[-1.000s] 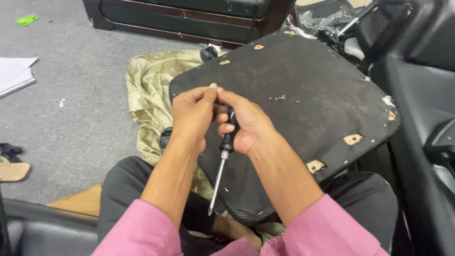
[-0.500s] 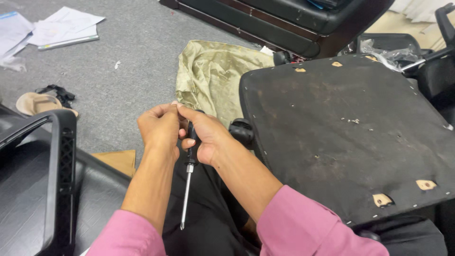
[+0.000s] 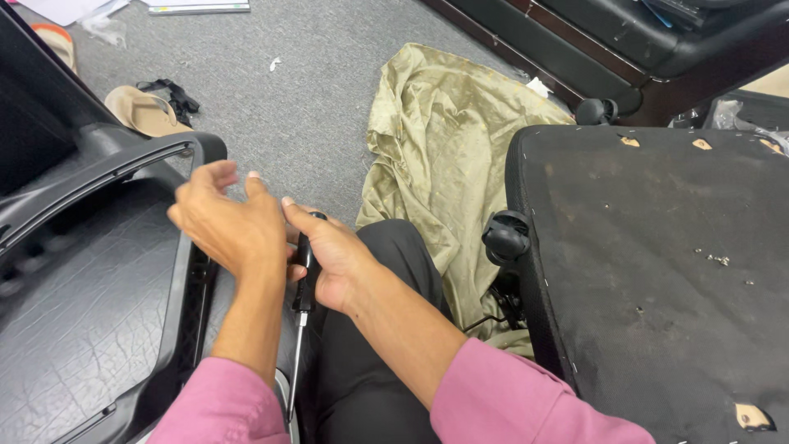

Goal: The person sits on the floor and assembles a black plastic chair frame. They insert a white rubber seal into the frame's groove, then use a screwdriver to tighten screws into the frame, securing the components together.

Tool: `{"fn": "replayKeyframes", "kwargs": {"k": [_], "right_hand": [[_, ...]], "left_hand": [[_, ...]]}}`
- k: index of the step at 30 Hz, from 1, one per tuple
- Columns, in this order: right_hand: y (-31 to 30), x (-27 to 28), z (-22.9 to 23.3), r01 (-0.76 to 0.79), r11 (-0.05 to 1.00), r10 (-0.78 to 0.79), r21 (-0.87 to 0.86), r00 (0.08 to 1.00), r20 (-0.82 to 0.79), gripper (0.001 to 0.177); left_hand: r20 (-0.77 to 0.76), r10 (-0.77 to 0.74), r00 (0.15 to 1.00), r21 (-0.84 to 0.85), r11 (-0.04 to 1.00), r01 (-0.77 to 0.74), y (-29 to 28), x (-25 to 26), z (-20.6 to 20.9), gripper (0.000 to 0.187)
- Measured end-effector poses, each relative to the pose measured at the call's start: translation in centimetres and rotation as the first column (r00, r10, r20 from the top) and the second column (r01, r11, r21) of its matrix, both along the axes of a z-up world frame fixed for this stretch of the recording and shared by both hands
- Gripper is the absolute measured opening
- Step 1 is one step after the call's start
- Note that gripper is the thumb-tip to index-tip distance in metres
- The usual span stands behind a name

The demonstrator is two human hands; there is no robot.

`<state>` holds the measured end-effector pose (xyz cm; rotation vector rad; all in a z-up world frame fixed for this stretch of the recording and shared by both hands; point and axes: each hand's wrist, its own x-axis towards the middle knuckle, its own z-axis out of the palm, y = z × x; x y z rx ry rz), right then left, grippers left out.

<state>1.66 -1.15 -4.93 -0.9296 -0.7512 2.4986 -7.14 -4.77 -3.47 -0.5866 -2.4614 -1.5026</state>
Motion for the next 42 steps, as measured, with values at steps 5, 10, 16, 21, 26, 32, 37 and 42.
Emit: {"fn": "replayKeyframes", "kwargs": {"k": [5,10,16,21,26,32,37,42], "right_hand": [[-0.1,-0.4,-0.9,-0.015,1.0,0.017,-0.026,0.997,0.071,0.03],[0.3,-0.1,-1.6,-0.02,0.999,0.025,-0.044,0.993,0.115,0.046],[0.4,0.1,-1.4,-0.034,0.999,0.038,-0.042,0.994,0.107,0.061],[0.2,-0.3,-0.4,-0.01,1.0,0.007,0.012,0.97,0.241,0.064],[-0.6,-0.3,0.2,0.012,0.987,-0.076,0.161,0.916,0.394,0.055],[0.0,0.4,-0.8,0.076,0.988,-0.137,0.133,0.829,0.543,0.054],[0.4,-0.8,-2.1,0.038,0.98,-0.162,0.195,0.721,0.674,0.051],[0.3,-0.9,-2.2,-0.019,0.965,-0.178,0.262,0.687,0.705,0.037]], "left_hand": [[0.146,0.173,0.974,-0.334,0.935,-0.116,-0.2,-2.8,-2.1,0.08],[0.146,0.156,0.977,-0.517,0.854,-0.059,-0.1,-4.8,-4.0,0.062],[0.071,0.072,0.995,-0.401,0.915,-0.037,-1.4,-5.1,-4.1,0.023],[0.166,-0.047,0.985,-0.38,0.919,0.107,-2.0,-3.5,-2.2,0.023],[0.262,-0.25,0.932,-0.31,0.893,0.327,-1.5,0.3,-1.7,0.017],[0.491,-0.529,0.693,-0.275,0.66,0.699,-1.7,-0.3,-3.1,0.027],[0.498,-0.462,0.734,-0.436,0.599,0.672,-3.2,0.0,-4.2,0.048],[0.46,-0.409,0.788,-0.549,0.566,0.615,-4.4,1.5,-3.2,0.045]]}}
